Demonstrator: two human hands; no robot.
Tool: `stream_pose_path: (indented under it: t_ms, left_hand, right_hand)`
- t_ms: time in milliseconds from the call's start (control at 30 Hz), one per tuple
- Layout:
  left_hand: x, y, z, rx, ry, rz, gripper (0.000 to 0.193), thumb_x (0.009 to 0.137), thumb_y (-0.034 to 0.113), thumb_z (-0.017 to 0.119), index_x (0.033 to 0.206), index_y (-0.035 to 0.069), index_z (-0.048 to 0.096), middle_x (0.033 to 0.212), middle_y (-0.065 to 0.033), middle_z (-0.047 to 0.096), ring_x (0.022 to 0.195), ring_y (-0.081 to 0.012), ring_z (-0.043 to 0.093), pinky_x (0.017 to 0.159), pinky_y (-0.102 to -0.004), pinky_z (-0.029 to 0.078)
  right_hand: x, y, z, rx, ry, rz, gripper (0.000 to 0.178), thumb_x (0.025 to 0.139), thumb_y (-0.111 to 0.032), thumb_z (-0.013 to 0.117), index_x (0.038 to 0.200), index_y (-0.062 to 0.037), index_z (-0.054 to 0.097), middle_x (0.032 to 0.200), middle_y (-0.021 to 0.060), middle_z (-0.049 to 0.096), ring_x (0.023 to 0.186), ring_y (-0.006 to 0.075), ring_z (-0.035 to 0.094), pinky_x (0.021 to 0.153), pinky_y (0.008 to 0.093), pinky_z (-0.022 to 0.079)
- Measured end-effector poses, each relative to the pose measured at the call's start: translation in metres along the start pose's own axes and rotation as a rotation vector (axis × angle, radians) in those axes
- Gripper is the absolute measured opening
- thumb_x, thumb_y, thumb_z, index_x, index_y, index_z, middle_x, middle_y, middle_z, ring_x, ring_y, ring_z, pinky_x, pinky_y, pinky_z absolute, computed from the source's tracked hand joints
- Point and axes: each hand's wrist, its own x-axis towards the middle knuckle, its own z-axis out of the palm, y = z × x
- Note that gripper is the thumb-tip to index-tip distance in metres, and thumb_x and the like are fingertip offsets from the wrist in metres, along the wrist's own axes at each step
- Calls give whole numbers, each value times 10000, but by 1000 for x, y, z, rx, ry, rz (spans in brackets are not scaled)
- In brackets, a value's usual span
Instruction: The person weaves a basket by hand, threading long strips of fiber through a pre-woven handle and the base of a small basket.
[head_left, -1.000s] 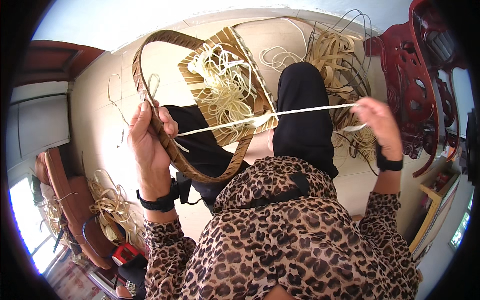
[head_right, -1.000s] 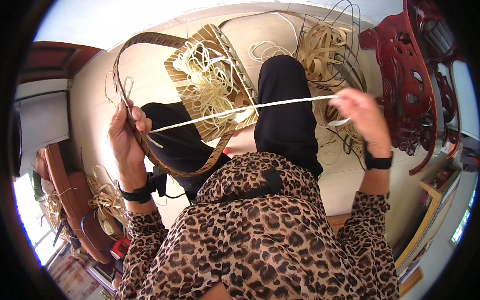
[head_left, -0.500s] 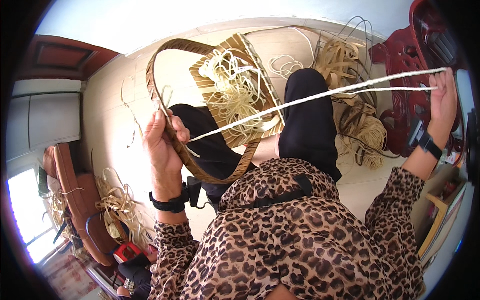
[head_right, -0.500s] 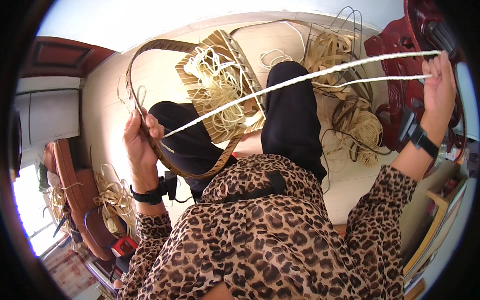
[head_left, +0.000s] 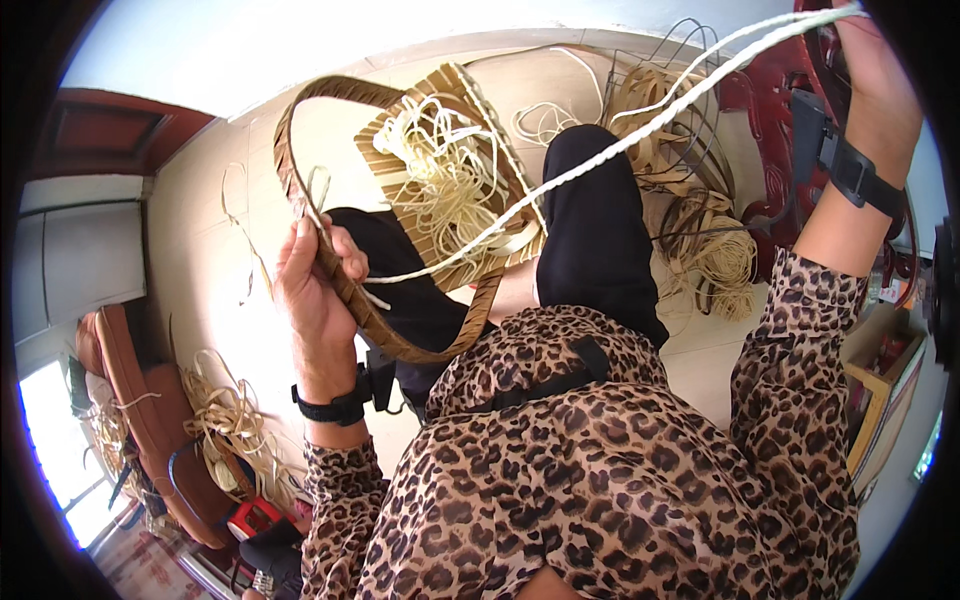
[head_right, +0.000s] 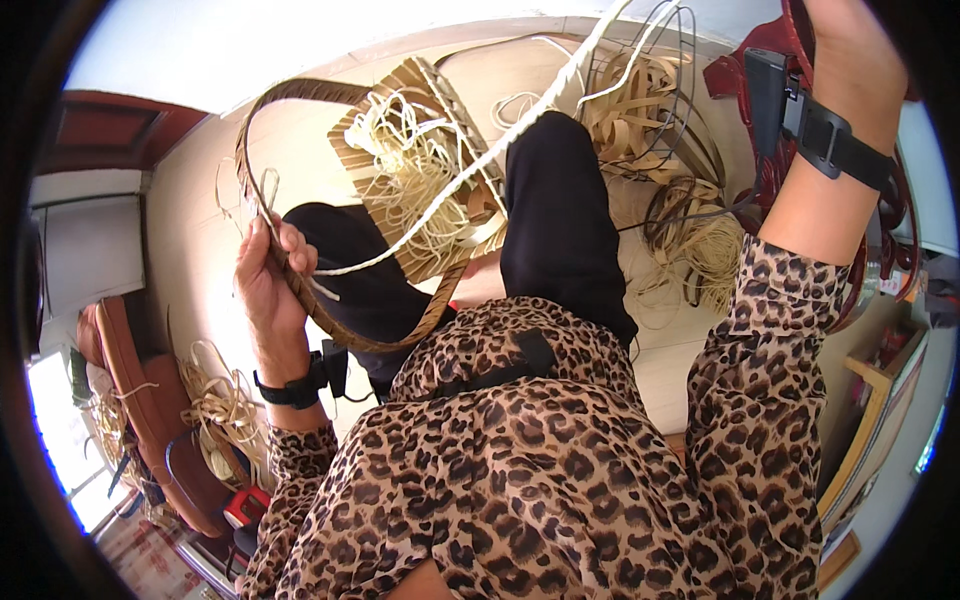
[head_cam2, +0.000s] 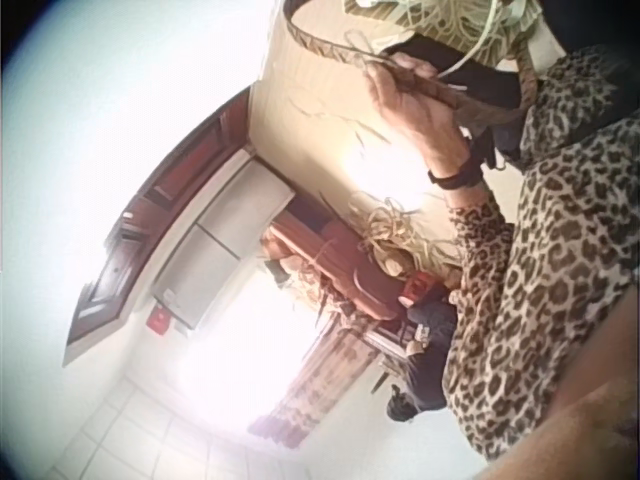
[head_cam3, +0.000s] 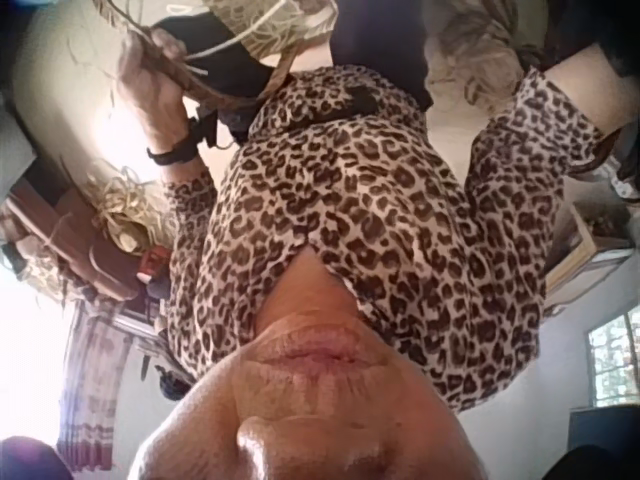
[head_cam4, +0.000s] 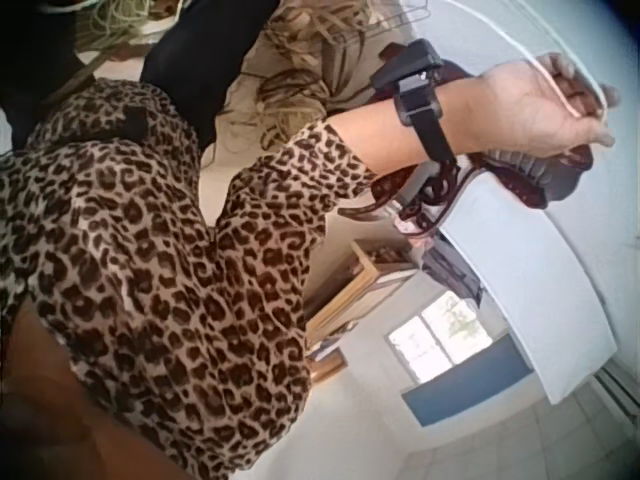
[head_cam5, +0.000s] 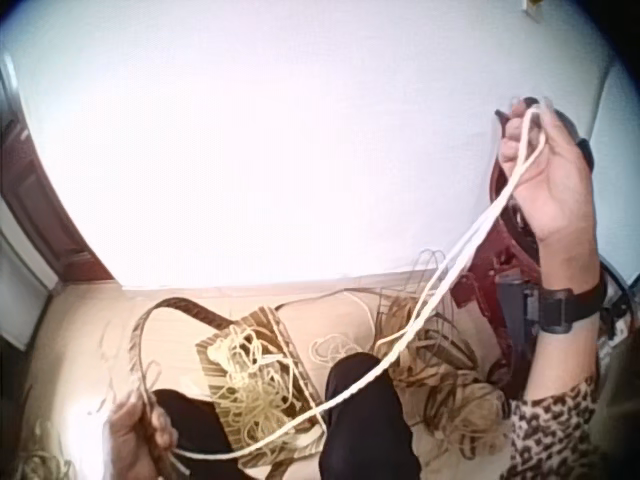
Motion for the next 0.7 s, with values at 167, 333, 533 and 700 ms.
stream_pose_path:
  t_ms: [167,333,533,700]
  left_hand:
    - [2,1,8,-24,40,-23,208,900,195,391,863,12,481,624,-71,494,491,-139,437,465,-256,334]
    - [0,3,9,16,82,-22,218,904,202,381,861,13,482,615,-69,488,481,-138,437,463,-255,334]
    - [-2,0,14,9,38,-24,215,902,201,387,862,12,481,633,-78,496,496,-146,446,468,-252,343]
    - [-7,3,27,73,86,-31,202,889,163,394,920,-10,494,805,-156,589,653,-234,580,540,-290,467]
  right_hand:
    - [-15,35,-16,-1092,-237,23,565,893,-445,316,946,101,452,893,207,546,758,221,556,643,311,466]
    - [-43,83,-33,-1026,-90,241,533,844,-357,481,1218,12,391,1230,229,404,1155,241,414,936,301,358]
    - [-75,112,9,-827,-270,113,122,822,-160,541,871,-51,566,647,10,504,552,116,453,525,237,385]
    - [-156,151,83,-617,-782,-348,122,735,-124,616,639,-104,543,577,1,527,495,81,492,395,204,402]
